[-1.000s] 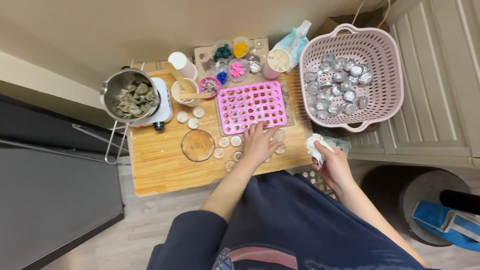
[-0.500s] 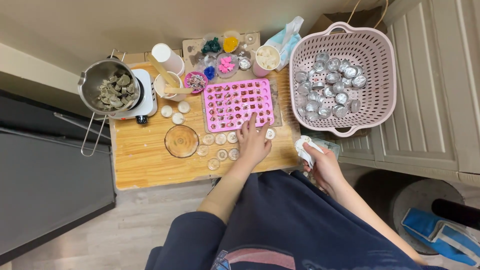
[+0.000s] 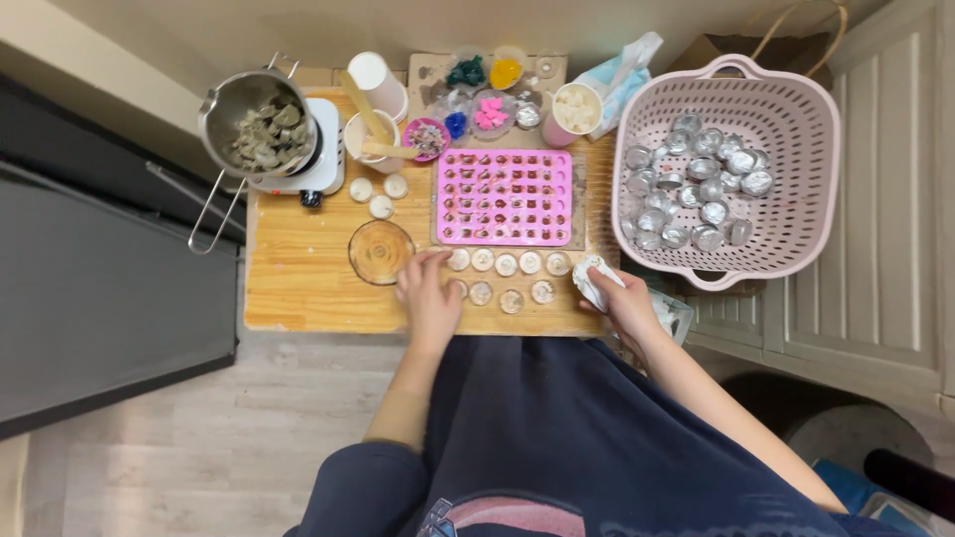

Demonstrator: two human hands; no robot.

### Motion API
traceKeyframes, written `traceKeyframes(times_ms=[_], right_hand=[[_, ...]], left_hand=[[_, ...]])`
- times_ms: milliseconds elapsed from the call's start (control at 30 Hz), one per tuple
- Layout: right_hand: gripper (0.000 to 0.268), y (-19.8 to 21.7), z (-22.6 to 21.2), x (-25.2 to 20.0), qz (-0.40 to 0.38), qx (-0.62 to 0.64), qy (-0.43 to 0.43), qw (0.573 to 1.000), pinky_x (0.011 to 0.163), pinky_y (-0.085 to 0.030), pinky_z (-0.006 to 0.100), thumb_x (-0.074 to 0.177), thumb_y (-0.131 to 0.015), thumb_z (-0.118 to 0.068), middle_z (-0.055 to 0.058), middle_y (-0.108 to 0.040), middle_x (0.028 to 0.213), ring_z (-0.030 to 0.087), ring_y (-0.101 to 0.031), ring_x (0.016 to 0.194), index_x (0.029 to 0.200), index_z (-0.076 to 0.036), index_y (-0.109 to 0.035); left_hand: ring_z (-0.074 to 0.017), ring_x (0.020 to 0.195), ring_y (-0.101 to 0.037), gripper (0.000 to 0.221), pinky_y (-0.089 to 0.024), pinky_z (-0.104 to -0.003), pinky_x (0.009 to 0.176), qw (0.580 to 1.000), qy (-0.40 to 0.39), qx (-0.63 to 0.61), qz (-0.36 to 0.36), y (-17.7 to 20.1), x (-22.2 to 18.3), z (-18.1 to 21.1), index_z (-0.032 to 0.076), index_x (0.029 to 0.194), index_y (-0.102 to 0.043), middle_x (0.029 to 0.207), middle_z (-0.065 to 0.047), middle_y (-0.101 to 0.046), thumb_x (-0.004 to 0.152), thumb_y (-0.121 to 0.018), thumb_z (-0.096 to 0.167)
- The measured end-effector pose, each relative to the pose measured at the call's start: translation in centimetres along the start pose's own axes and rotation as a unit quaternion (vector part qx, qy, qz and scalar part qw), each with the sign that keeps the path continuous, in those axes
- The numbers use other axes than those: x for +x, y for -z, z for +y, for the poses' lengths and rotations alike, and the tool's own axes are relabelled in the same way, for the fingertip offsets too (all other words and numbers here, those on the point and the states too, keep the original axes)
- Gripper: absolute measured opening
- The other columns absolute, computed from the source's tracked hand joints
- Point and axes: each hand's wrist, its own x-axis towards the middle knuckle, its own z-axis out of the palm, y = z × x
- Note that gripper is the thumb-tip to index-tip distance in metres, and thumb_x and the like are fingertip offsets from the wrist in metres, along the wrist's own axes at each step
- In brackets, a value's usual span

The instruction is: Cleaning and wiping small plastic containers with a cloth.

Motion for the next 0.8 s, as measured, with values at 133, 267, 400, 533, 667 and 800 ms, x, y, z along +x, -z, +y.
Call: traceKeyframes(times_ms=[133,267,400,533,667,800], right_hand=[[0.026,-0.5,0.3,1.1,-0.026,0.003,-0.012,1.000,0.074,-0.062,0.033,0.100,-0.066,-0.021,0.009,-0.073,0.104,0.016,-0.070,0.088,0.110,0.003,-0.070],[0.025,-0.5,0.3,1.2,-0.026,0.004,-0.016,1.000,0.076,-0.063,0.035,0.099,-0.065,-0.019,0.010,-0.073,0.105,0.018,-0.070,0.089,0.111,0.003,-0.069],[0.028,-0.5,-0.1,0.9,-0.003,-0.020,-0.007,1.000,0.075,-0.062,0.035,0.099,-0.065,-0.020,0.011,-0.074,0.106,0.019,-0.071,0.089,0.113,0.004,-0.070],[0.028,-0.6,-0.2,0.7,-0.014,-0.044,-0.003,0.999,0.074,-0.062,0.034,0.099,-0.065,-0.021,0.010,-0.073,0.107,0.017,-0.070,0.089,0.114,0.003,-0.069],[0.029,-1.0,-0.6,0.6,-0.007,-0.068,0.008,0.998,0.072,-0.061,0.034,0.099,-0.065,-0.021,0.011,-0.074,0.105,0.017,-0.070,0.087,0.113,0.004,-0.070],[0.029,-0.9,-0.2,0.7,-0.003,-0.076,0.002,0.997,0.070,-0.060,0.033,0.100,-0.065,-0.023,0.010,-0.074,0.103,0.017,-0.070,0.085,0.112,0.003,-0.071]], left_hand=[[-0.0314,0.122,-0.051,0.046,-0.039,-0.049,0.104,0.999,0.046,0.027,0.009,2.0,-2.1,-2.9,0.019,0.128,-0.066,0.127,-0.008,-0.057,0.082,-0.071,0.016],[-0.0315,0.115,-0.053,0.055,-0.040,-0.049,0.097,0.997,0.060,0.055,-0.005,3.2,-3.1,-2.8,0.016,0.122,-0.065,0.118,-0.008,-0.059,0.070,-0.080,0.029],[-0.0278,0.109,-0.056,0.063,-0.041,-0.047,0.092,0.993,0.087,0.078,-0.026,3.5,-3.2,-2.2,0.015,0.116,-0.064,0.108,-0.005,-0.060,0.063,-0.087,0.040],[-0.0240,0.104,-0.058,0.062,-0.041,-0.046,0.089,0.990,0.115,0.071,-0.041,2.7,-3.2,-2.9,0.017,0.110,-0.065,0.102,-0.002,-0.062,0.061,-0.090,0.044],[-0.0217,0.102,-0.060,0.061,-0.040,-0.043,0.088,0.994,0.083,0.069,-0.028,2.5,-3.1,-3.5,0.018,0.109,-0.065,0.100,0.002,-0.063,0.060,-0.090,0.044],[-0.0214,0.101,-0.060,0.064,-0.040,-0.042,0.088,0.995,0.053,0.073,-0.032,2.9,-3.3,-3.7,0.019,0.110,-0.067,0.100,0.003,-0.064,0.057,-0.091,0.045]])
